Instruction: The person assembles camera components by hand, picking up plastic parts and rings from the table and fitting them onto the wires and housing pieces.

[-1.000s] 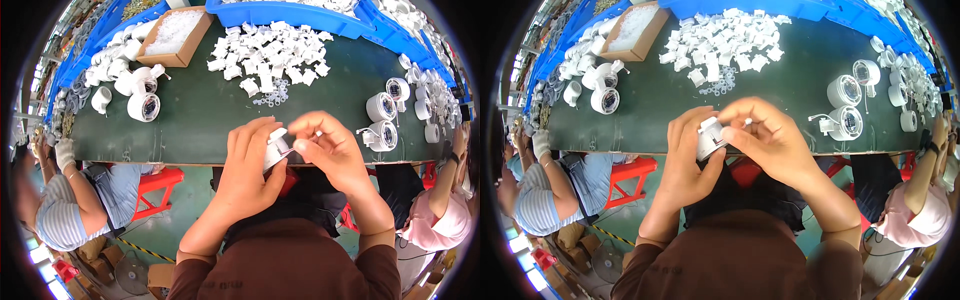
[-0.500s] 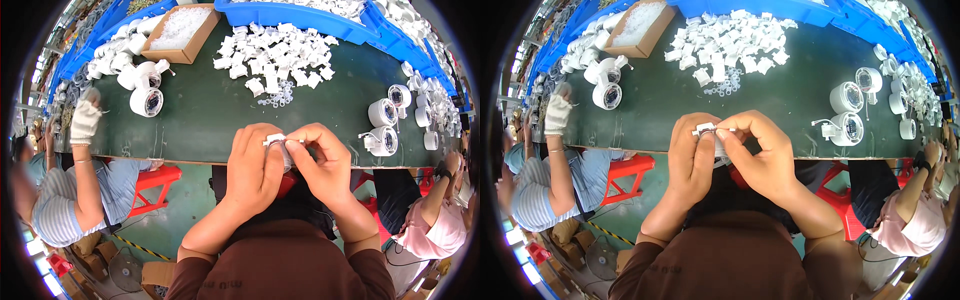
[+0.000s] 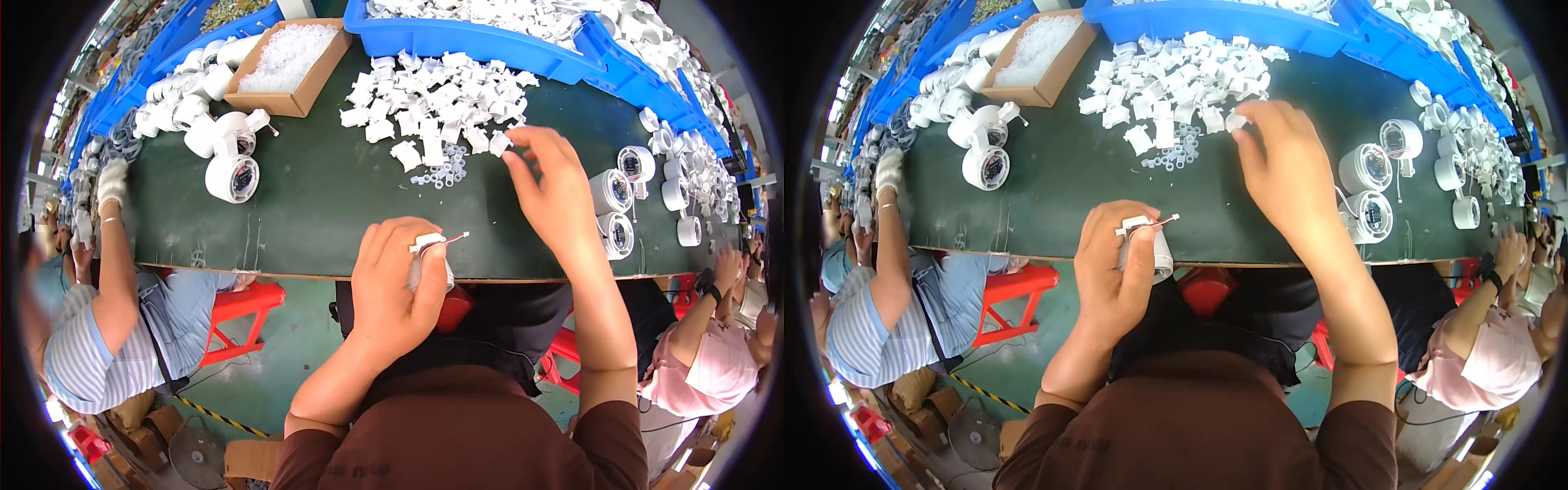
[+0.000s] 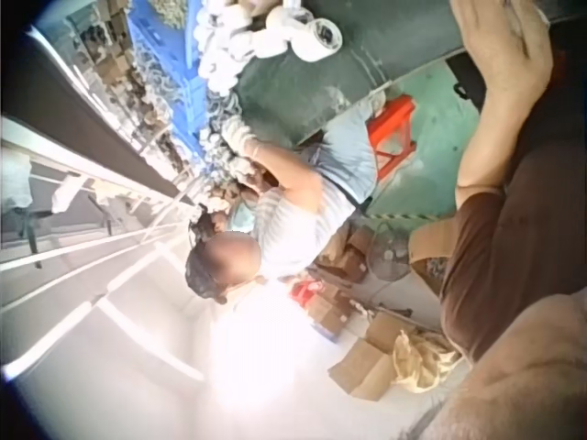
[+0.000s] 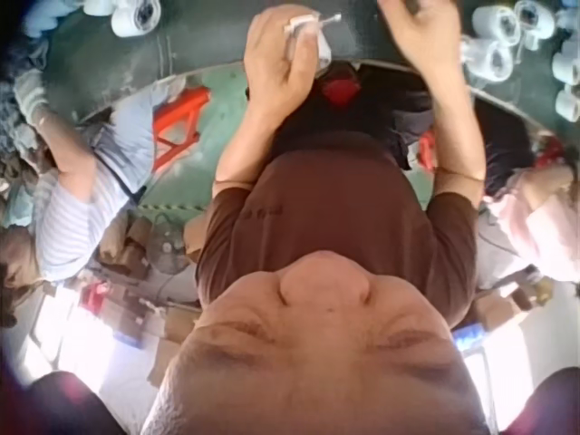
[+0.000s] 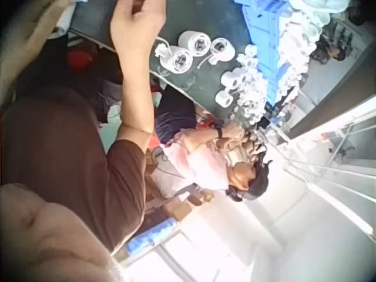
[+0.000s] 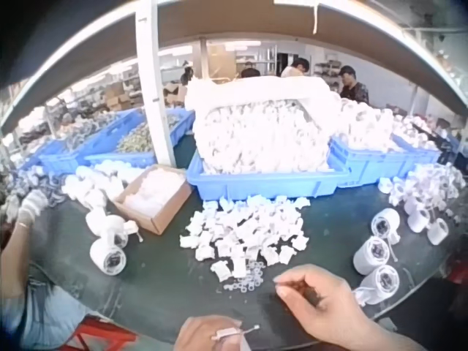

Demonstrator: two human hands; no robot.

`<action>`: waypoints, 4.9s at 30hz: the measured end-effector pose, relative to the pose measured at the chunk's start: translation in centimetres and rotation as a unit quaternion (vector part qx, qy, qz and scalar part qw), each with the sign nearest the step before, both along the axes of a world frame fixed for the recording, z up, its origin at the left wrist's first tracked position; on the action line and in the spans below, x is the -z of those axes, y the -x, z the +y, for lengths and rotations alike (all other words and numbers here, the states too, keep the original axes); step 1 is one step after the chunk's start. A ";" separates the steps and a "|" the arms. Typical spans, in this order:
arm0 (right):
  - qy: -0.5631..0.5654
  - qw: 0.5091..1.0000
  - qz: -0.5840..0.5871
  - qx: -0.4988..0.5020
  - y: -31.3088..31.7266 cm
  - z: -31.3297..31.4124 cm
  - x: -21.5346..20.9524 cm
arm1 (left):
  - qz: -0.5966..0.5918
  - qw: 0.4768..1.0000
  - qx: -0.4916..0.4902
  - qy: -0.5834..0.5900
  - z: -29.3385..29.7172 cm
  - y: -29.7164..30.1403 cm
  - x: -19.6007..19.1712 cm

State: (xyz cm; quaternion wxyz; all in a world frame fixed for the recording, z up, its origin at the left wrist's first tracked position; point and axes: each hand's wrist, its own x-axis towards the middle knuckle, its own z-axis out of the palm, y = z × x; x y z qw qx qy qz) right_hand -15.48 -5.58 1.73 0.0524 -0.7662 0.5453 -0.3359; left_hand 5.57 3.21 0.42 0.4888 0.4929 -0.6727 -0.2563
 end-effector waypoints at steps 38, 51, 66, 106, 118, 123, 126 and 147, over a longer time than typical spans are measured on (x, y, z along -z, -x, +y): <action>-0.396 0.752 -0.493 -0.185 -2.5 6.8 -0.2 | 0.097 0.990 0.087 -0.051 -0.4 -0.9 0.6; -0.265 0.804 -0.512 -0.147 -6.3 9.2 0.4 | -0.047 0.997 -0.044 0.037 -0.2 0.3 0.0; -0.119 0.907 -0.383 -0.125 -7.2 10.0 2.4 | -0.065 0.991 -0.044 0.108 -0.3 0.7 1.6; -0.270 0.909 -0.308 -0.076 -1.9 3.2 0.1 | -0.119 0.991 0.016 0.052 -0.5 -1.6 -0.6; -0.337 0.799 -0.452 -0.209 -3.2 5.5 -0.3 | -0.146 0.987 0.014 0.073 -1.3 -0.8 -0.1; -0.443 0.735 -0.476 -0.193 -2.8 4.7 -0.9 | -0.154 0.984 0.013 0.087 -1.3 -0.7 0.0; -0.448 0.736 -0.470 -0.194 -3.0 4.6 -1.1 | -0.171 0.981 0.014 0.089 -1.4 -0.5 -0.1; -0.399 0.747 -0.512 -0.144 -4.9 7.0 1.1 | -0.118 0.984 0.055 0.124 -1.5 -2.4 0.7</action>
